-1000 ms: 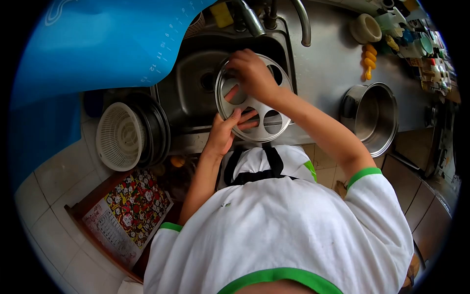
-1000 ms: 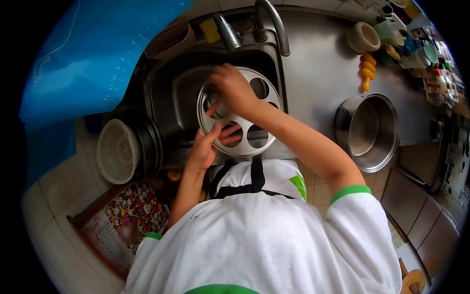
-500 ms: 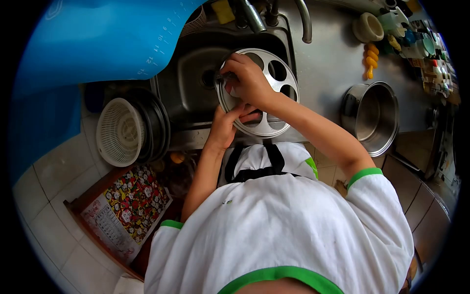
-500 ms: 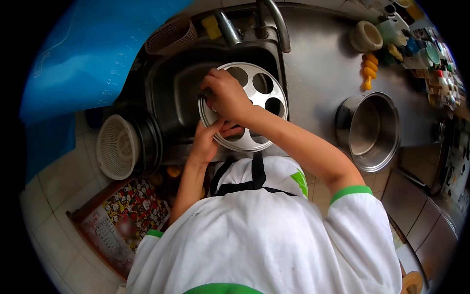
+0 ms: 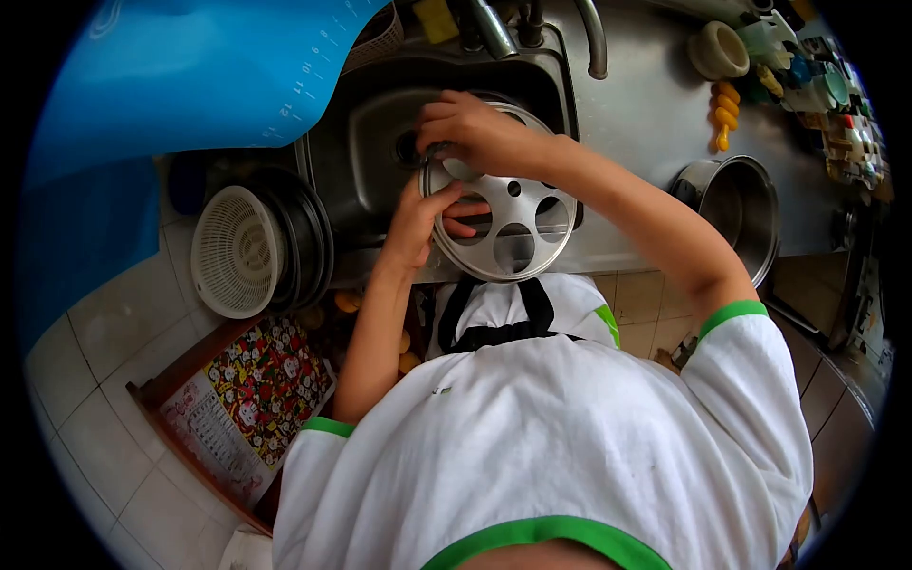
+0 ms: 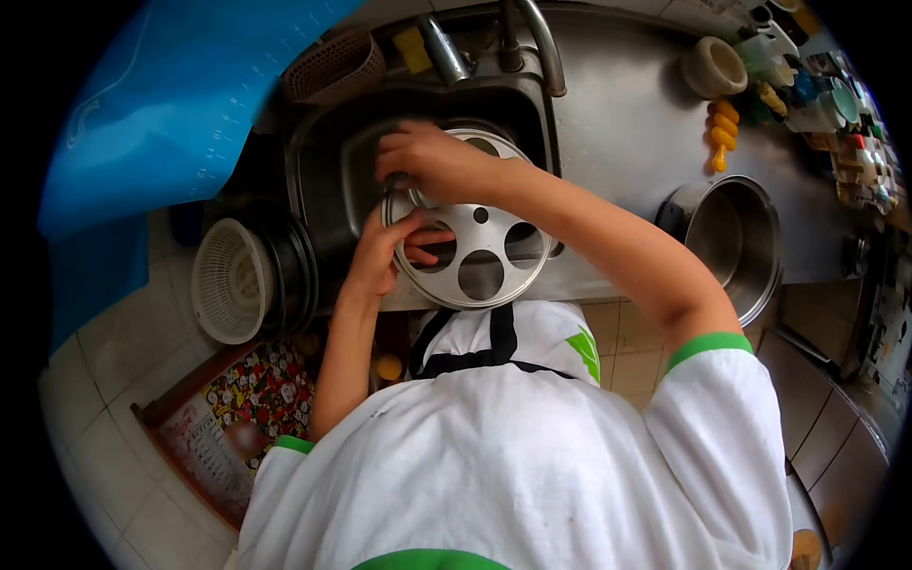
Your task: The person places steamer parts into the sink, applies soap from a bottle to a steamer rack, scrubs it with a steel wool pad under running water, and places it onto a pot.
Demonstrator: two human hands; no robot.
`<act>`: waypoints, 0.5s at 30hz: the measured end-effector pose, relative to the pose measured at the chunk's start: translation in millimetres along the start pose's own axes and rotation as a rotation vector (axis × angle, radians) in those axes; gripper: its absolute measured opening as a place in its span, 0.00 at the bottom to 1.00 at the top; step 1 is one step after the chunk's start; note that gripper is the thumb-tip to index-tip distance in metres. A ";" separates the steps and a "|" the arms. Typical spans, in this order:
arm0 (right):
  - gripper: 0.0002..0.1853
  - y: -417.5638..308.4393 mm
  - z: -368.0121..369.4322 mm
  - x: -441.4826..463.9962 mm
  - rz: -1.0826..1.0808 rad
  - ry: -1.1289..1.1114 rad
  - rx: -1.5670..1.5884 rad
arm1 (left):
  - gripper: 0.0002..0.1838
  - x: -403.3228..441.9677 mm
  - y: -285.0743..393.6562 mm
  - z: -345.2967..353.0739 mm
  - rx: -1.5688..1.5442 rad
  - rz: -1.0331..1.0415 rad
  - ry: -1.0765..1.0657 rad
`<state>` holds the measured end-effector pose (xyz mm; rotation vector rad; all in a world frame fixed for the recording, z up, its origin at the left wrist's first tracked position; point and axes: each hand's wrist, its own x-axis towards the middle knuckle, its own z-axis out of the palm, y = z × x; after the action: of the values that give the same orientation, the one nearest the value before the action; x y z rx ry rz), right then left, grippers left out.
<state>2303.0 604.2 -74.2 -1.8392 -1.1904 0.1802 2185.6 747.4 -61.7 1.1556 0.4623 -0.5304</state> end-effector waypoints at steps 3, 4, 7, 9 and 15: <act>0.12 -0.6 -2.0 3.3 -0.212 -0.074 0.017 | 0.27 2.6 9.1 -3.3 0.066 0.021 -0.013; 0.12 12.2 -10.8 2.8 -0.162 -0.036 -0.030 | 0.26 0.6 12.9 -2.0 0.116 0.078 -0.012; 0.12 47.3 -26.7 -5.2 -0.080 0.045 -0.029 | 0.25 -2.8 18.7 -2.6 0.143 0.092 0.007; 0.12 19.3 -13.0 3.5 -0.085 -0.007 0.001 | 0.25 -1.5 19.8 -6.3 0.164 0.091 0.013; 0.13 21.0 -23.8 2.6 -0.018 -0.033 0.013 | 0.24 -4.3 24.4 -3.0 0.218 0.083 0.016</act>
<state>2331.1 589.3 -75.4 -1.8196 -1.2259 0.2084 2196.9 758.4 -42.3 1.3828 0.3753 -0.5086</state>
